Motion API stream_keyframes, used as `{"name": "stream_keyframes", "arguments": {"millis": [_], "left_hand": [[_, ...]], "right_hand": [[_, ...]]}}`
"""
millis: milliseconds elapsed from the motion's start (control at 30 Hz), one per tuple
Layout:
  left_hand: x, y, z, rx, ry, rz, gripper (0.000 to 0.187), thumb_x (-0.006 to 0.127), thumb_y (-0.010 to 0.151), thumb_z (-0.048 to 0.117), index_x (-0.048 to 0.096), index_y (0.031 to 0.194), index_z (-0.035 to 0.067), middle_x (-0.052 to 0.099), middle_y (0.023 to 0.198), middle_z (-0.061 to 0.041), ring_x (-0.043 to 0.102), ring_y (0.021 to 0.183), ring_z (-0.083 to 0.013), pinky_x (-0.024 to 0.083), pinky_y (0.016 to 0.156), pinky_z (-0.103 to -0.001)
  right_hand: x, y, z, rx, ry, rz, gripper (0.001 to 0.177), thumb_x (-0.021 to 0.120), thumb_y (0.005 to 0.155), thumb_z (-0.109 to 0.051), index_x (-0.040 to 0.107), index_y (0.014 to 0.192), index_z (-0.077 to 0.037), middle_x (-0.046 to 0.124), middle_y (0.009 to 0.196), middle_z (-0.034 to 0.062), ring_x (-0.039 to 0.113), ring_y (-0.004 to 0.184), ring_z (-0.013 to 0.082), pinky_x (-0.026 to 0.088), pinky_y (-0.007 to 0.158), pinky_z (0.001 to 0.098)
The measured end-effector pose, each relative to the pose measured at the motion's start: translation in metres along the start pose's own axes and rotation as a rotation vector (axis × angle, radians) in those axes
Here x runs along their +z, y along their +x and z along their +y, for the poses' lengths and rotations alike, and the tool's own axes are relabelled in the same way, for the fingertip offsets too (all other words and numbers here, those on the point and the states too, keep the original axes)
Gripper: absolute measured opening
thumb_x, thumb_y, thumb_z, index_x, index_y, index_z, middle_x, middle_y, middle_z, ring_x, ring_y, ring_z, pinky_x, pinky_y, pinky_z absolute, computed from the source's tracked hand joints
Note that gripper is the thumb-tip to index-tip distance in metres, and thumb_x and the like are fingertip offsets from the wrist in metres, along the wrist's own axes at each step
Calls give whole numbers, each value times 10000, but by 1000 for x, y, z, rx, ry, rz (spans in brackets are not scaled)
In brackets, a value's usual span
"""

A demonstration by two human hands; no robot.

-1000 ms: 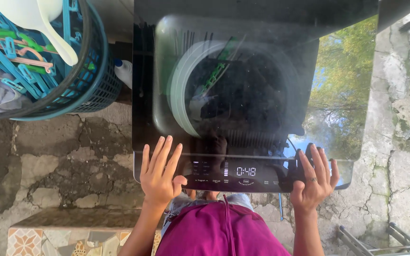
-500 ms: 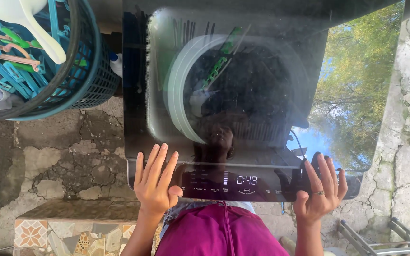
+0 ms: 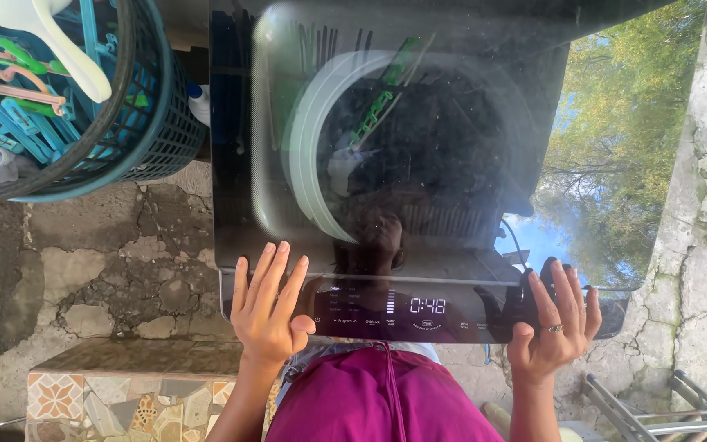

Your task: Fold a blue reusable bag on top of a washing machine after sorting through a laundry basket.

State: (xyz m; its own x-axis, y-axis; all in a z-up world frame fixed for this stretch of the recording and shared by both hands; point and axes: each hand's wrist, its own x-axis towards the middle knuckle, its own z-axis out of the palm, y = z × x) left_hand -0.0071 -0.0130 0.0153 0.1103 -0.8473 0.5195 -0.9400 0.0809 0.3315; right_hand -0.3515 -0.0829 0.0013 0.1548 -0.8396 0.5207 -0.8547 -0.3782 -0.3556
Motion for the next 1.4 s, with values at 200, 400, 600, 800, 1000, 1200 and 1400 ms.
{"name": "stream_keyframes", "arguments": {"millis": [200, 400, 600, 800, 1000, 1200, 1400], "left_hand": [[-1, 0, 1, 0, -8, 1, 809, 128, 1119, 571, 732, 1256, 52, 666, 1354, -192, 636, 1296, -367, 401, 1173, -590], [-1, -1, 0, 11, -9, 6, 802, 134, 1116, 572, 726, 1263, 52, 661, 1360, -195, 627, 1305, -370, 400, 1166, -585], [-1, -1, 0, 15, -9, 17, 806, 137, 1109, 585, 722, 1276, 56, 660, 1367, -190, 626, 1310, -372, 398, 1176, -585], [-2, 0, 0, 10, -27, 7, 807, 139, 1111, 589, 715, 1282, 50, 657, 1366, -202, 632, 1304, -377, 391, 1181, -585], [-1, -1, 0, 19, -20, 24, 807, 140, 1110, 588, 720, 1278, 53, 663, 1361, -196, 637, 1297, -372, 395, 1181, -577], [-1, -1, 0, 14, -23, 18, 812, 136, 1106, 594, 720, 1280, 57, 662, 1363, -195, 634, 1302, -373, 393, 1180, -581], [-1, -2, -1, 16, -22, 20, 811, 137, 1105, 596, 719, 1285, 59, 662, 1362, -189, 633, 1303, -370, 396, 1181, -581]], "right_hand": [[0, -1, 0, 5, 4, 9, 668, 251, 1163, -578, 707, 1315, -113, 646, 1441, 149, 584, 1409, 365, 301, 1272, 506], [2, -3, 2, -4, -1, 18, 682, 247, 1157, -591, 712, 1310, -115, 648, 1441, 148, 589, 1403, 361, 302, 1271, 498], [2, -3, 2, -9, 9, 28, 674, 253, 1159, -586, 710, 1313, -114, 651, 1440, 146, 594, 1402, 360, 299, 1276, 494], [3, -6, 3, -8, 17, 40, 669, 263, 1164, -575, 716, 1316, -107, 652, 1441, 149, 593, 1404, 362, 307, 1282, 489], [4, -6, 2, 0, 11, 63, 663, 264, 1167, -569, 725, 1297, -111, 666, 1427, 135, 605, 1401, 356, 283, 1297, 493], [4, -8, 3, 7, 0, 63, 673, 252, 1171, -570, 734, 1297, -118, 669, 1431, 117, 605, 1406, 338, 252, 1311, 500], [4, -8, 1, 16, -4, 61, 678, 253, 1170, -576, 734, 1292, -115, 675, 1423, 114, 610, 1399, 328, 248, 1302, 489]]}}
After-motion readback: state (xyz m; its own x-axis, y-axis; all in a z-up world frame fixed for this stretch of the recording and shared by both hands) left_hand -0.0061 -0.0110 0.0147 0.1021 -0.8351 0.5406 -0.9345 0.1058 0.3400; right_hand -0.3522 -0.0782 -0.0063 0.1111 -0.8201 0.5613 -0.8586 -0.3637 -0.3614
